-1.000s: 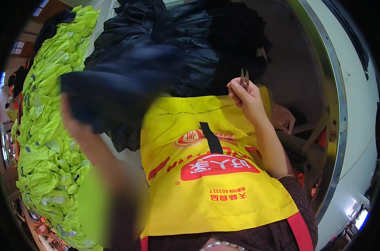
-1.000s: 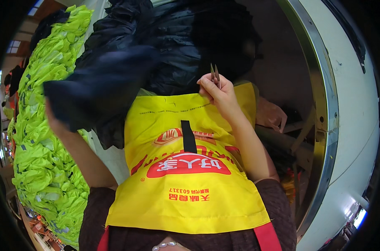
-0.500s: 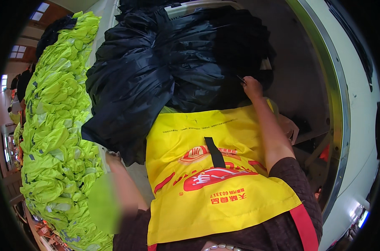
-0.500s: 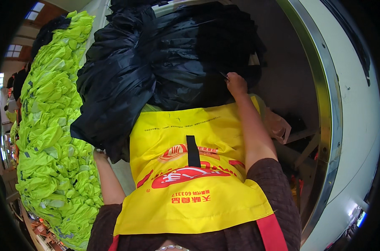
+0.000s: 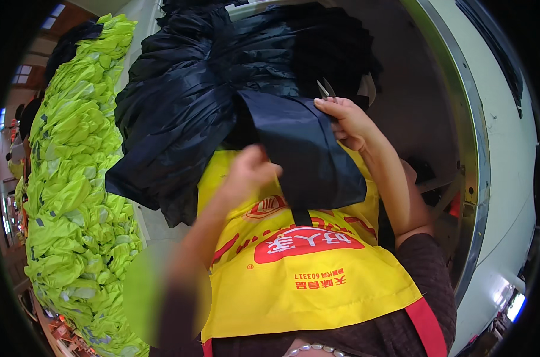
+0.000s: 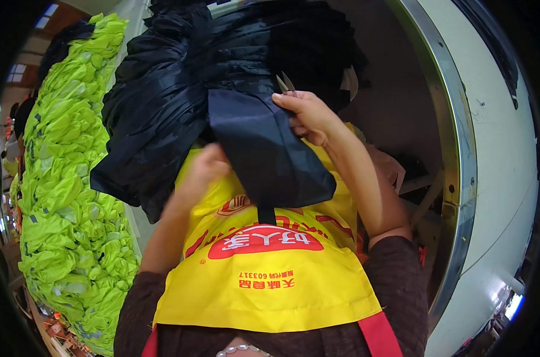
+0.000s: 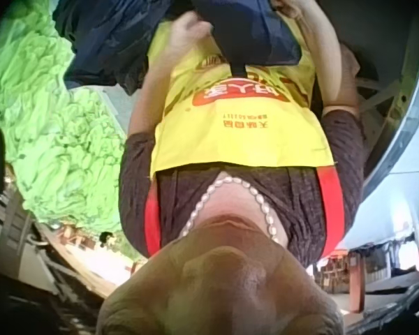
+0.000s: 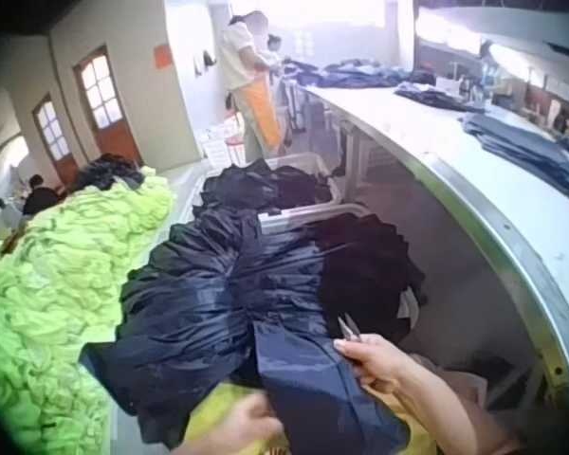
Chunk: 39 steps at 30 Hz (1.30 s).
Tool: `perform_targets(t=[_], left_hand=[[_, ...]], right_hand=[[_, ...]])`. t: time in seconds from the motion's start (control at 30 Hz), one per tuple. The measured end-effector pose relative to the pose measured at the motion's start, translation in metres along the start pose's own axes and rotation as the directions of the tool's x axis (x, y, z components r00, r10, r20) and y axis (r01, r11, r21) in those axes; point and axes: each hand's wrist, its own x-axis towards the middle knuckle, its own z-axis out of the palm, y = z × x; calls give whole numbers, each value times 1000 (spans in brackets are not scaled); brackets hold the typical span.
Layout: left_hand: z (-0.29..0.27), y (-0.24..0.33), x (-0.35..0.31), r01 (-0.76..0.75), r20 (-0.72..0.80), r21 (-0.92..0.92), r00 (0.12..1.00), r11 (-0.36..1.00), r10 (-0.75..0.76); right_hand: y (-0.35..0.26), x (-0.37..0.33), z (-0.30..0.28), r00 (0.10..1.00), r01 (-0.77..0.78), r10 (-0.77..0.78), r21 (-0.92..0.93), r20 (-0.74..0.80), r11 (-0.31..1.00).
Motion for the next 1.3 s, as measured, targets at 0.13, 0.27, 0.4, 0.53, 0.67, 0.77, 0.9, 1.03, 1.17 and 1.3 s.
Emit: perform_targets(t=[0.13, 0.27, 0.4, 0.53, 0.67, 0.77, 0.9, 1.03, 1.17, 1.3], left_hand=[[65, -6, 21, -139, -143, -785, 989, 604, 41], [35, 7, 24, 36, 51, -979, 996, 200, 70], [19, -26, 39, 158, 127, -985, 936, -67, 328], [30, -24, 36, 107, 116, -993, 944, 44, 309], [60, -17, 27, -167, -181, -926, 983, 340, -10], [73, -28, 24, -263, -286, -857, 958, 442, 16], [76, -36, 25, -210, -243, -868, 970, 449, -17], [72, -45, 23, -156, -248, -805, 965, 572, -85], [65, -47, 13, -448, -676, -236, 713, 862, 186], [59, -1, -20, -626, -344, 520, 468, 581, 814]], right_hand=[[5, -2, 7, 991, 128, -120, 136, -63, 982], [12, -40, -6, 835, 489, -455, 36, -311, 872], [54, -78, -11, 803, 575, -553, 47, -223, 817], [68, -110, 27, 797, 587, -604, 207, 23, 783], [52, -113, 41, 775, 611, -560, 118, -293, 783], [42, -108, 41, 731, 678, -589, 266, -345, 686], [48, -107, 33, 788, 608, -562, 456, -251, 650], [44, -106, 44, 744, 663, -561, 300, -363, 686], [56, -96, 35, 703, 702, -631, 181, -327, 688], [57, -91, 42, 671, 724, -681, 62, -294, 687]])
